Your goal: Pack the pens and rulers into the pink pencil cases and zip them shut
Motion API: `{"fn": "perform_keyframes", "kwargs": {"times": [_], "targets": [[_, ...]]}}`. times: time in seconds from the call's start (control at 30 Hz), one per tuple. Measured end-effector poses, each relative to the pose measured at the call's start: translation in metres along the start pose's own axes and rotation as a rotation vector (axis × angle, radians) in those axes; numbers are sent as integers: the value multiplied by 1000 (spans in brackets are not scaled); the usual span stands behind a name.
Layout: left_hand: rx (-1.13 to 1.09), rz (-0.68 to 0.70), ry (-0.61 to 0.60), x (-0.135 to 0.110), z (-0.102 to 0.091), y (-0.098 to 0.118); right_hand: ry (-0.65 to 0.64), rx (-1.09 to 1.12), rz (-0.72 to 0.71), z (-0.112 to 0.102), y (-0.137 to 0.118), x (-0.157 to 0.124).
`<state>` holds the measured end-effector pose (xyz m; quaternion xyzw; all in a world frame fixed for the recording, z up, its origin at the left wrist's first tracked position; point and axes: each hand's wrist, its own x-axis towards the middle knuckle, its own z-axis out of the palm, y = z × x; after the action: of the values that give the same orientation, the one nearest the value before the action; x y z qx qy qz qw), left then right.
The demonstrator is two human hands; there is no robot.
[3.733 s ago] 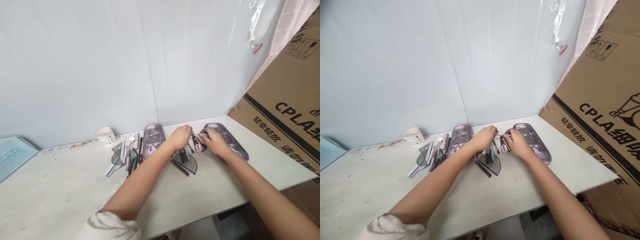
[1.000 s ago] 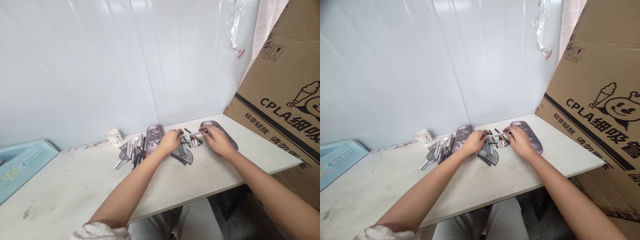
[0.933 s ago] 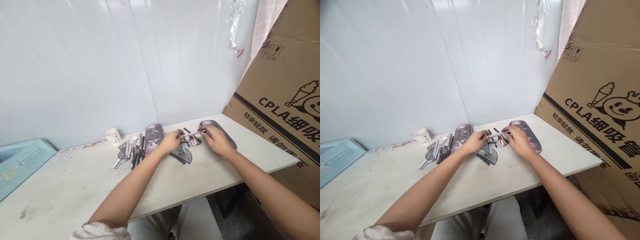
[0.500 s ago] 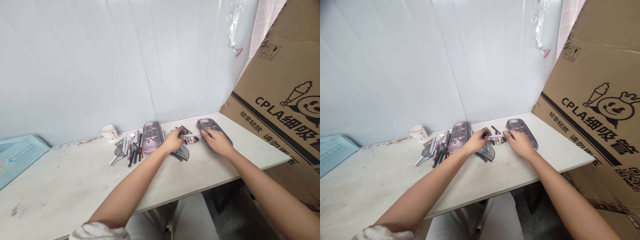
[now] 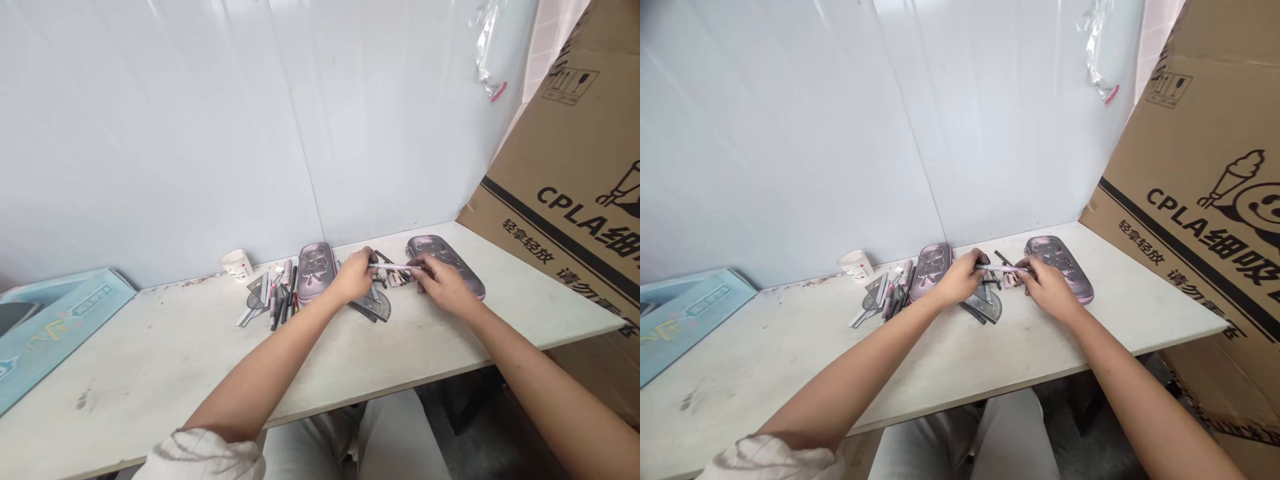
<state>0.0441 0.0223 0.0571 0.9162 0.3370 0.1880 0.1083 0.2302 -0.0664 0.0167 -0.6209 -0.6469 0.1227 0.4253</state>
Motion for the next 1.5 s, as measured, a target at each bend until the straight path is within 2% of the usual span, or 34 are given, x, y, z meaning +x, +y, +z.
{"fn": "perform_keyframes", "kwargs": {"times": [0.17,0.27,0.37,0.43,0.5,0.57,0.67,0.73,0.87,1.0,1.1,1.23,1.37,1.5], "targets": [[484,267,-76,15,16,-5,-23,-459,100,13,-3,4],[598,316,-179,34,27,-14,-124,-598,88,25,-12,12],[551,247,-235,42,32,-18,-111,-595,45,19,-13,16],[473,175,-219,32,33,-13,-36,-610,24,3,-1,14],[384,88,-172,11,35,-4,34,-683,-45,-14,18,8],[331,37,-168,-16,38,6,89,-777,-27,-27,38,3],[264,-81,-261,-49,47,16,38,-762,58,-29,60,4],[229,-155,-290,-58,53,17,-22,-714,63,-24,65,12],[166,-242,-244,-48,60,13,-86,-706,-16,-12,66,38],[101,-281,-169,-29,63,6,-86,-682,-84,-1,78,60],[56,-273,-132,-15,66,-2,-77,-612,-140,8,91,72],[-37,-193,-120,7,74,-12,-91,-553,-137,13,100,80],[-68,-157,-119,19,73,-17,-102,-666,-126,9,88,83],[66,-69,-22,8,48,-22,-92,-737,-183,15,51,80]]}}
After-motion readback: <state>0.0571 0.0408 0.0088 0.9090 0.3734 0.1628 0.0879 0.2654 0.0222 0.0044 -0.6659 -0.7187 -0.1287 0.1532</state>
